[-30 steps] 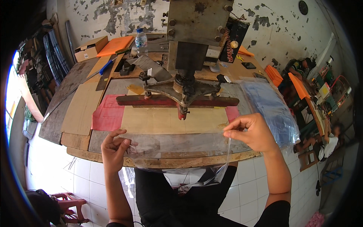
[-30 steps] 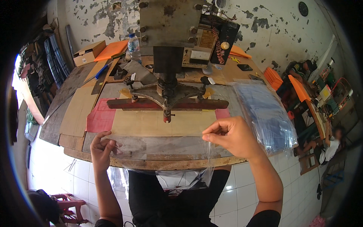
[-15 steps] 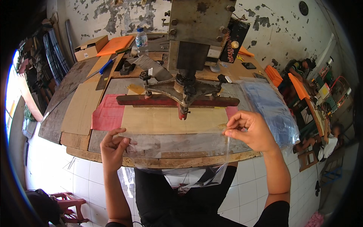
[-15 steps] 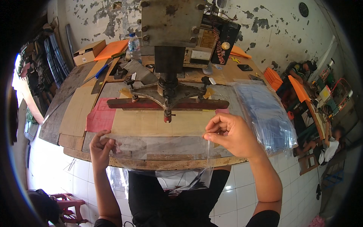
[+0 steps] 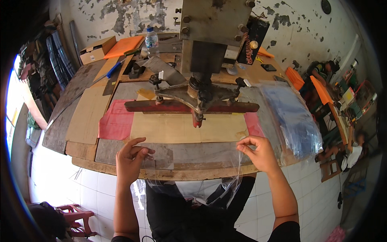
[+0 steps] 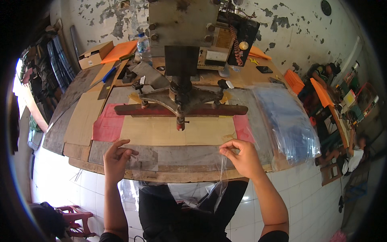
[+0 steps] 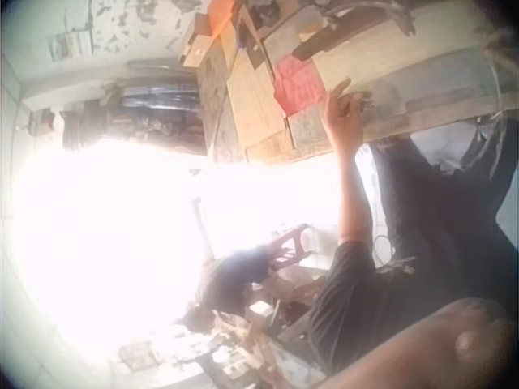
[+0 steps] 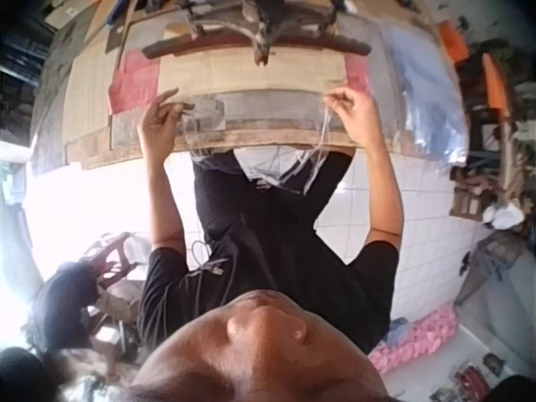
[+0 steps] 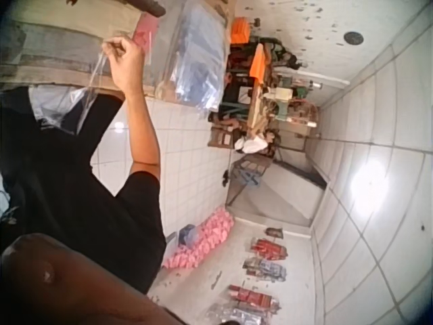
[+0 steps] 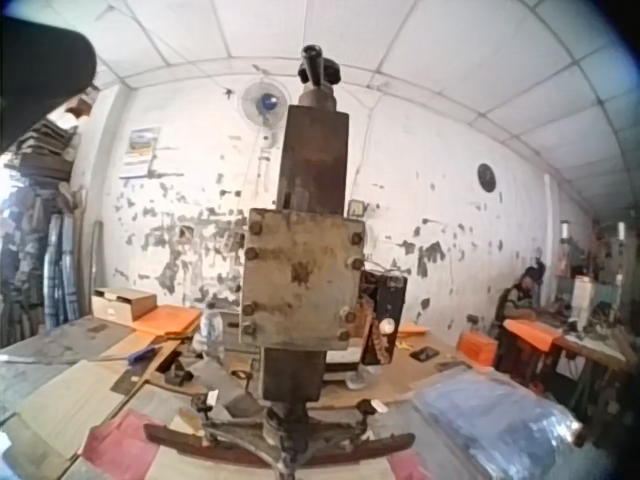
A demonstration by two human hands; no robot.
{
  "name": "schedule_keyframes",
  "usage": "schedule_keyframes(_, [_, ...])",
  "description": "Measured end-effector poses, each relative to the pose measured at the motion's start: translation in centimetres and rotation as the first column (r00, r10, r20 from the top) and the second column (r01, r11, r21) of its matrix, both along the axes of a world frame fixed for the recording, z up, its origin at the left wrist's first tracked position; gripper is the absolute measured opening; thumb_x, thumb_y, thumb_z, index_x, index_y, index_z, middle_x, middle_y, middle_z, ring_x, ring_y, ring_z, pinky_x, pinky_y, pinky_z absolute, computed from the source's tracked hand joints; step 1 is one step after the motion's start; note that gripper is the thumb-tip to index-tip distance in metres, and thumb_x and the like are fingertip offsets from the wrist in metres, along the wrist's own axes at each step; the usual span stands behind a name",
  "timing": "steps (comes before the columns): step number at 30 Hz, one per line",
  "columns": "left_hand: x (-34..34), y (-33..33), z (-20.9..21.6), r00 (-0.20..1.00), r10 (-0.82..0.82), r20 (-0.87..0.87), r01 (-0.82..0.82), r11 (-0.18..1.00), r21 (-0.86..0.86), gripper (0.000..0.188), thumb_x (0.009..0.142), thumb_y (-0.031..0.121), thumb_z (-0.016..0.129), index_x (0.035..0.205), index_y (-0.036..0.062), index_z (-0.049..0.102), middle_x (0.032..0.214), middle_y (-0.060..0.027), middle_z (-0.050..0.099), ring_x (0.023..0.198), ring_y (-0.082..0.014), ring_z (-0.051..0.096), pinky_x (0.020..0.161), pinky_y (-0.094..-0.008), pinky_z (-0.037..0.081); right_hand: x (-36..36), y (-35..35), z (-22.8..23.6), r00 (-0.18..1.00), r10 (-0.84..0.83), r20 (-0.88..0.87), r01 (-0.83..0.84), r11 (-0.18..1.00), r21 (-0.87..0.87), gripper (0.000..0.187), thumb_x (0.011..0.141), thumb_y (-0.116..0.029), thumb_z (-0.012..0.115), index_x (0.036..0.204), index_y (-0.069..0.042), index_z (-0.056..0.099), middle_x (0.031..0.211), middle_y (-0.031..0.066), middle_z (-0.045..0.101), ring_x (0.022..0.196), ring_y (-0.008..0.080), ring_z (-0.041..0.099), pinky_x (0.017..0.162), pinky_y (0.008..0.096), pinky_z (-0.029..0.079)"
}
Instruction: The person handles transparent plastic sheets by hand, unfolding, aligning, and positioning them on the work table beneath the press machine.
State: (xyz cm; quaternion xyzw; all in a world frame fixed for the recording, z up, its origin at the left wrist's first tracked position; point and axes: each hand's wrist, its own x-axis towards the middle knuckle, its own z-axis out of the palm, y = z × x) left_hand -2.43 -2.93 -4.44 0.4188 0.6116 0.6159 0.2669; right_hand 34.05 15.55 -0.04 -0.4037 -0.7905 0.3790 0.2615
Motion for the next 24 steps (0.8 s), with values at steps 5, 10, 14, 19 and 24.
schedule_keyframes(5, [-0.8, -0.4, -0.5, 0.997, -0.013, -0.074, 0.012, 1.000, -0.026, 0.021, 0.102, 0.004, 0.070, 0.118, -0.0088, 0.068, 0.095, -0.0175, 0.080, 0.087, -0.0189, 0.077, 0.079, -0.0330, 0.063, -0.2, -0.1, 0.2, 0.999, 0.037, 0.004, -0.037, 0.999, -0.035, 0.014, 0.100, -0.014, 0.073, 0.104, 0.000, 0.075, 0.097, 0.0065, 0.078, 0.094, 0.0144, 0.071, 0.090, 0.0307, 0.053])
schedule_keyframes(10, [-0.6, -0.4, -0.9, 0.994, -0.071, 0.088, 0.071, 0.997, 0.002, 0.011, 0.104, 0.002, 0.067, 0.108, -0.0082, 0.069, 0.096, -0.0171, 0.080, 0.090, -0.0208, 0.078, 0.079, -0.0327, 0.063, 0.5, -0.7, -2.3, 0.971, -0.078, -0.226, 0.002, 0.948, -0.318, 0.016, 0.104, -0.016, 0.067, 0.110, -0.001, 0.070, 0.105, 0.0052, 0.075, 0.101, 0.0144, 0.067, 0.096, 0.0320, 0.049])
schedule_keyframes(14, [-0.6, -0.6, -1.2, 0.982, -0.113, 0.154, 0.114, 0.993, 0.003, 0.011, 0.104, 0.004, 0.068, 0.107, -0.0067, 0.070, 0.099, -0.0172, 0.079, 0.097, -0.0236, 0.079, 0.081, -0.0315, 0.061, 0.0, -2.6, -3.6, 0.926, -0.223, -0.305, 0.123, 0.941, -0.315, 0.014, 0.106, -0.013, 0.063, 0.110, -0.001, 0.067, 0.102, 0.0078, 0.074, 0.101, 0.0150, 0.067, 0.098, 0.0318, 0.049])
schedule_keyframes(19, [-0.7, -1.2, -1.4, 0.949, -0.152, 0.275, 0.148, 0.988, 0.033, 0.013, 0.106, 0.006, 0.067, 0.106, -0.0067, 0.069, 0.099, -0.0144, 0.078, 0.100, -0.0248, 0.079, 0.084, -0.0316, 0.061, -1.8, -4.7, -4.3, 0.883, -0.254, -0.394, 0.183, 0.961, -0.209, 0.014, 0.110, -0.014, 0.057, 0.108, -0.001, 0.061, 0.099, 0.0104, 0.073, 0.096, 0.0178, 0.070, 0.099, 0.0342, 0.050])
schedule_keyframes(24, [0.1, -1.3, -1.1, 0.939, -0.173, 0.298, 0.163, 0.985, 0.058, 0.013, 0.106, 0.006, 0.065, 0.105, -0.0060, 0.069, 0.097, -0.0137, 0.078, 0.102, -0.0246, 0.078, 0.084, -0.0319, 0.062, -1.8, -5.1, -7.9, 0.801, -0.190, -0.567, 0.189, 0.980, -0.061, 0.011, 0.111, -0.010, 0.050, 0.116, -0.001, 0.053, 0.098, 0.0164, 0.073, 0.092, 0.0203, 0.071, 0.094, 0.0355, 0.053])
